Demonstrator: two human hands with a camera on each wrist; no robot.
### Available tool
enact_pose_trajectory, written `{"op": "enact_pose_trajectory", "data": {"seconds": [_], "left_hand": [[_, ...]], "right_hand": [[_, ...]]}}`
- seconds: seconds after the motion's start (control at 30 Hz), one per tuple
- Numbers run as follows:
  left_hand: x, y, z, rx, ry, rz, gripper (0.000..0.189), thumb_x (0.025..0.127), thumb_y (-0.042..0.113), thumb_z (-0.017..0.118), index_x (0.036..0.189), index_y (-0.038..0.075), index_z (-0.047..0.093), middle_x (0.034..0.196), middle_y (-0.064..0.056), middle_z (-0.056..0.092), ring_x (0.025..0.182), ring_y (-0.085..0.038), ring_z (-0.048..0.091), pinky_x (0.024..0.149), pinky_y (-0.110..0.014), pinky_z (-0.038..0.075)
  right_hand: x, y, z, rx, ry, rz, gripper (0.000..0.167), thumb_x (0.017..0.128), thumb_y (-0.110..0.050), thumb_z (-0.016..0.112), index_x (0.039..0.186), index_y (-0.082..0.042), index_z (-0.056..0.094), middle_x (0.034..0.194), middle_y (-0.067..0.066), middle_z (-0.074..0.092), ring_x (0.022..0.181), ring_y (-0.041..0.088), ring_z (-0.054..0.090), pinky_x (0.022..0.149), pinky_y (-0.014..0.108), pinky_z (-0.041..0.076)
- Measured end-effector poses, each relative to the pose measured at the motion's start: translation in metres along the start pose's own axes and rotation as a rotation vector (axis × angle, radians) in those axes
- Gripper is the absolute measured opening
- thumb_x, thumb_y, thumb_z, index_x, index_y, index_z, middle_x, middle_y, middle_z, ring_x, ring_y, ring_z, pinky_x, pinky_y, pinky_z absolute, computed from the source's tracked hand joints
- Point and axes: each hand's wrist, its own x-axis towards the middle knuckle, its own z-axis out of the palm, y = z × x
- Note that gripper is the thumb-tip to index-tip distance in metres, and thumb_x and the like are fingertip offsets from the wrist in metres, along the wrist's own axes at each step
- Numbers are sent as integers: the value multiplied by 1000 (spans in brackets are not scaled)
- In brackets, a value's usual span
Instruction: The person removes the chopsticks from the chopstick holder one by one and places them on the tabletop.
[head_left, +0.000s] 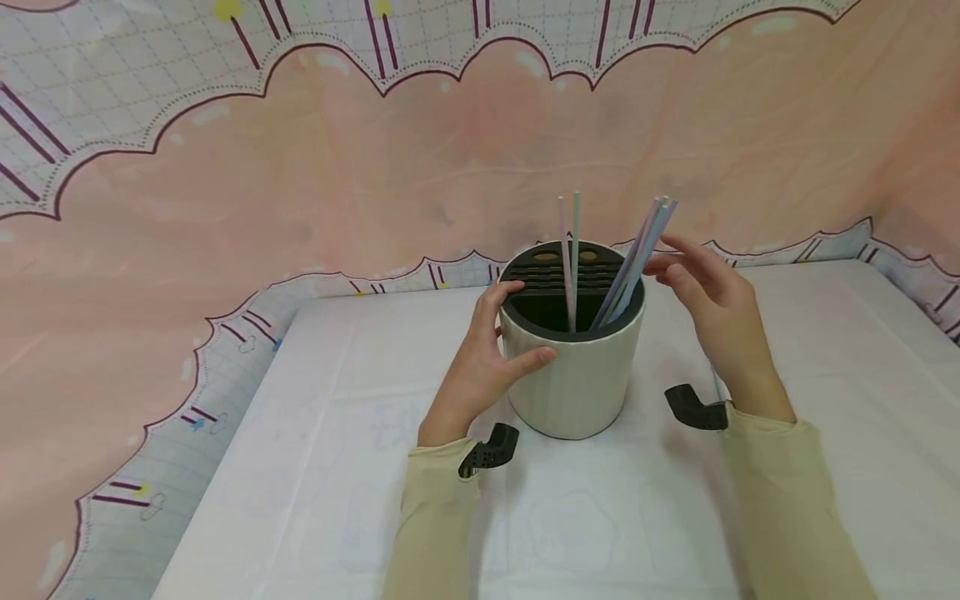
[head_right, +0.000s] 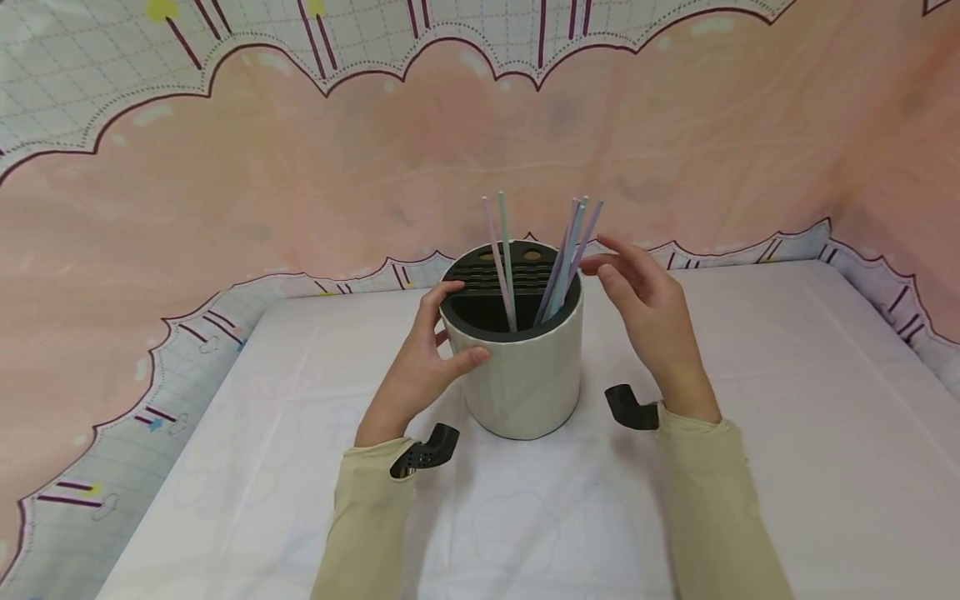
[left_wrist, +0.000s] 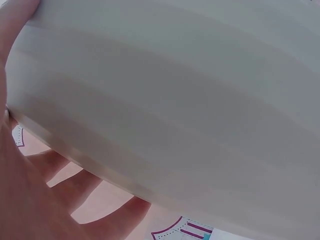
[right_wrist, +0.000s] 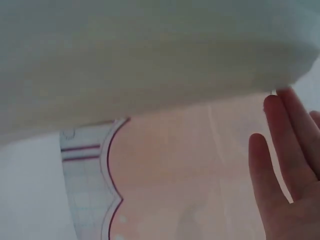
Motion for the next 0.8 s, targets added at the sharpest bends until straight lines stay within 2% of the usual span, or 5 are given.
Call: {"op": "enact_pose_trajectory", "data": {"seconds": [0.13, 0.3, 0.47, 0.63, 0.8], "left_hand": [[-1, 1, 0, -4, 0, -3, 77, 69, 53, 68, 130, 44, 24, 142, 18, 15, 128, -4, 18, 99, -46, 30], [-2, 2, 1, 0, 4, -4, 77, 68, 53, 68, 131, 44, 24, 142, 18, 15, 128, -4, 19, 99, -44, 31], [-1, 2, 2, 8, 8, 3, 78, 69, 53, 69, 132, 43, 24, 142, 17, 15, 128, -5, 19, 98, -42, 32], [-2, 2, 1, 18, 17, 3, 78, 68, 53, 69, 132, 42, 24, 142, 17, 16, 128, -3, 20, 98, -41, 33], [-3, 2, 2, 15, 18, 1, 78, 69, 53, 68, 132, 40, 25, 142, 16, 16, 128, -4, 19, 98, -43, 32]], "right_hand": [[-4, -9, 8, 63, -3, -44, 43, 90, -20, 53, 132, -25, 44, 116, 3, 57, 108, 15, 51, 92, 30, 40], [-3, -9, 15, 8, -43, -128, 45, 85, -10, 61, 127, -20, 50, 111, 2, 58, 104, 13, 52, 89, 22, 40], [-5, -10, 14, -132, -84, -123, 33, 85, -17, 62, 117, -20, 58, 111, -2, 58, 108, 8, 49, 95, 31, 36], [-7, -15, 14, -190, -138, -104, 29, 86, -23, 60, 115, -17, 59, 112, -2, 58, 111, 10, 46, 95, 41, 34], [-10, -18, 16, -239, -59, -149, 23, 85, -18, 61, 108, -17, 63, 98, -1, 62, 98, 6, 51, 89, 36, 38]]}}
